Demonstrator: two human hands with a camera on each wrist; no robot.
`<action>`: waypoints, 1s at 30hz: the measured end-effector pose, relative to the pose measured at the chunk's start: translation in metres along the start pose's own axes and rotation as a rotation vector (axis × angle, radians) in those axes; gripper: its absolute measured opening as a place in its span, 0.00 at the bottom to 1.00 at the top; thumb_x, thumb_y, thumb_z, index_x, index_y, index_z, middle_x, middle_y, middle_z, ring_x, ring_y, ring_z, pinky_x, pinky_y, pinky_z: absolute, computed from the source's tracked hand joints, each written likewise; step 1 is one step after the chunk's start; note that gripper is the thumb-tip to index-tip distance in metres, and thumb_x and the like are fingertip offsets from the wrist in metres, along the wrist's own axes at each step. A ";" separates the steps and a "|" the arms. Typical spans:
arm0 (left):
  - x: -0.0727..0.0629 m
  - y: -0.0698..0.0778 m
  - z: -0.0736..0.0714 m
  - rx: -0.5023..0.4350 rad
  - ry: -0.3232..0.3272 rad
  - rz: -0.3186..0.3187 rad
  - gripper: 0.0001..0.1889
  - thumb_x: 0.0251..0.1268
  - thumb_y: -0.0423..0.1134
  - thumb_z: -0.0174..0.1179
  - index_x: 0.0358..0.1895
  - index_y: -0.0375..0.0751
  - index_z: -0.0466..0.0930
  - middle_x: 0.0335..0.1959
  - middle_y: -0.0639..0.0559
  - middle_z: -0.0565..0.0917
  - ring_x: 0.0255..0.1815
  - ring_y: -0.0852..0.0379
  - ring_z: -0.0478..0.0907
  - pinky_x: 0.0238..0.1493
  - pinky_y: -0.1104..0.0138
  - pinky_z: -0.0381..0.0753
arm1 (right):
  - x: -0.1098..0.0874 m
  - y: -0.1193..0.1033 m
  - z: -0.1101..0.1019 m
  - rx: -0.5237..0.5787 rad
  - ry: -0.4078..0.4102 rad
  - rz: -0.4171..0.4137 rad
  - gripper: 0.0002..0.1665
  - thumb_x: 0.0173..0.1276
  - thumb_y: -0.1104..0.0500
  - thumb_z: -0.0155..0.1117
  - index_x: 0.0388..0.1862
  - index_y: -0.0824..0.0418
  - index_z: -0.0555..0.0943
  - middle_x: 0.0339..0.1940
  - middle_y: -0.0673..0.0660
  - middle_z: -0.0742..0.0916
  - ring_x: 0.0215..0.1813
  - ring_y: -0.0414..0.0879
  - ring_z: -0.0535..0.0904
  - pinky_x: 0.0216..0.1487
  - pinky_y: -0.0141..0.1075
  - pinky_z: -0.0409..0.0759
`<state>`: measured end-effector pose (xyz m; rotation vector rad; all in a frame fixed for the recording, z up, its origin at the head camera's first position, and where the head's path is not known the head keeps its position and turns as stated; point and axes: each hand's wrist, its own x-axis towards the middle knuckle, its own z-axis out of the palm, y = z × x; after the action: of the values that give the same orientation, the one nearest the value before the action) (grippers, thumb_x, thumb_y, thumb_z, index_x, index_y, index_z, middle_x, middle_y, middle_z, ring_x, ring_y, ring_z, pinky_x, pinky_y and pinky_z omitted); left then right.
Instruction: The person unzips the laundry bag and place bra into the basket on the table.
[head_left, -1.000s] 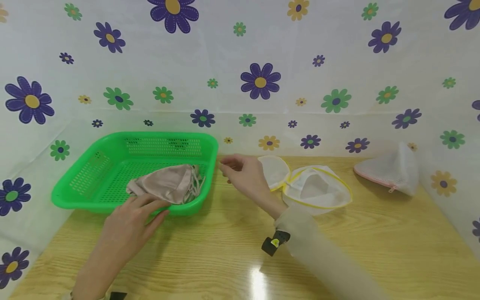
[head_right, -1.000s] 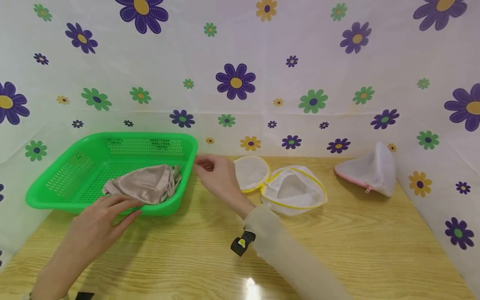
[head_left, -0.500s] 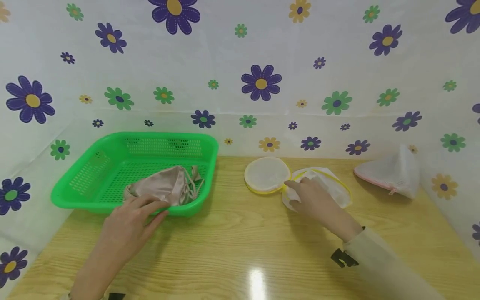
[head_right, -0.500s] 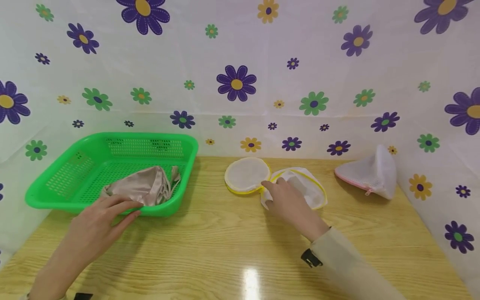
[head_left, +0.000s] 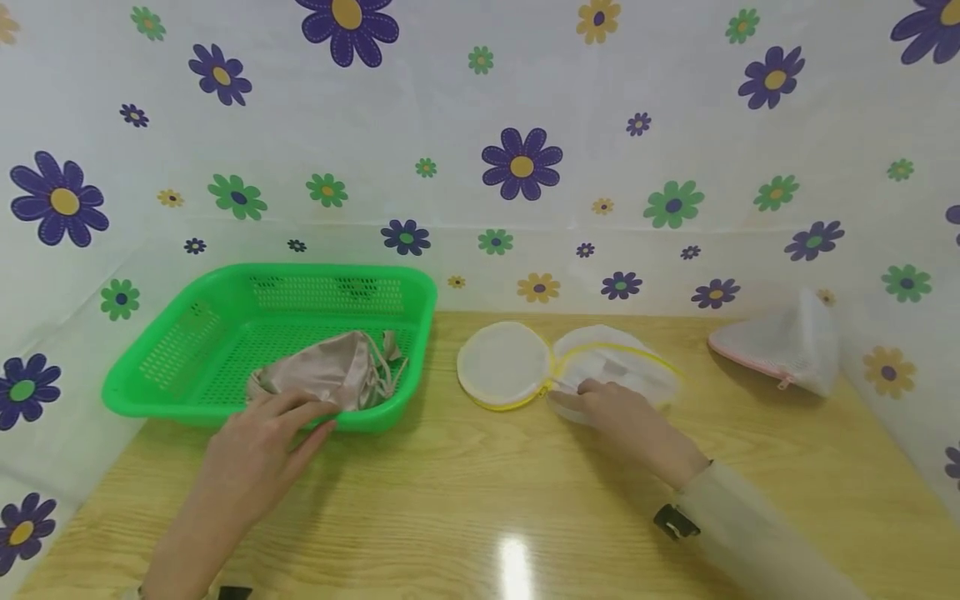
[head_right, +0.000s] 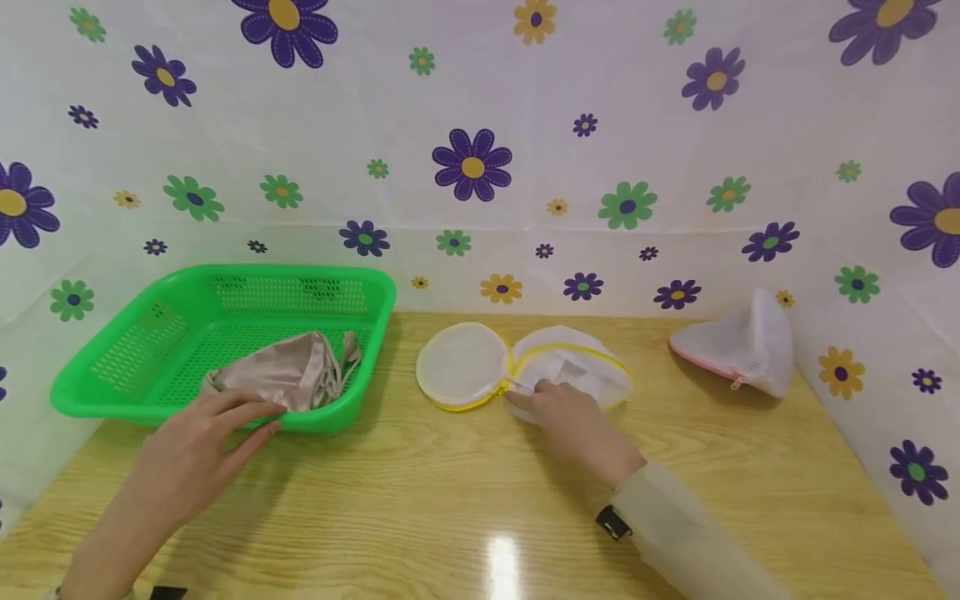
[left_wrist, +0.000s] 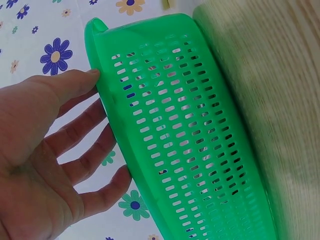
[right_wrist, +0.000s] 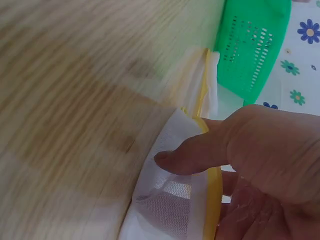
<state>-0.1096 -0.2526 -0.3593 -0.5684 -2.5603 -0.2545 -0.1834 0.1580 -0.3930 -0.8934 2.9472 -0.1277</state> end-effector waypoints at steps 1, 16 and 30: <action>0.000 0.000 0.000 0.004 0.004 -0.001 0.13 0.54 0.38 0.75 0.44 0.48 0.90 0.39 0.53 0.88 0.37 0.48 0.85 0.29 0.51 0.83 | 0.003 -0.001 0.001 0.004 0.008 -0.010 0.38 0.64 0.78 0.62 0.69 0.51 0.80 0.47 0.62 0.87 0.38 0.53 0.83 0.39 0.44 0.85; 0.000 0.000 0.000 0.008 0.004 -0.003 0.14 0.54 0.38 0.75 0.45 0.49 0.90 0.39 0.53 0.88 0.37 0.49 0.85 0.29 0.51 0.83 | 0.049 -0.009 0.008 0.110 0.025 -0.039 0.30 0.74 0.59 0.64 0.74 0.55 0.74 0.56 0.69 0.85 0.42 0.59 0.79 0.47 0.51 0.82; 0.000 0.001 -0.002 0.002 -0.005 -0.029 0.13 0.56 0.39 0.75 0.45 0.49 0.90 0.40 0.53 0.88 0.39 0.47 0.86 0.32 0.47 0.83 | 0.006 0.045 -0.037 0.307 0.333 0.225 0.25 0.76 0.56 0.61 0.68 0.63 0.77 0.65 0.71 0.81 0.59 0.68 0.82 0.56 0.61 0.81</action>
<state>-0.1084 -0.2519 -0.3579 -0.5324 -2.5747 -0.2604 -0.2166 0.1942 -0.3606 -0.5400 3.1679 -0.7609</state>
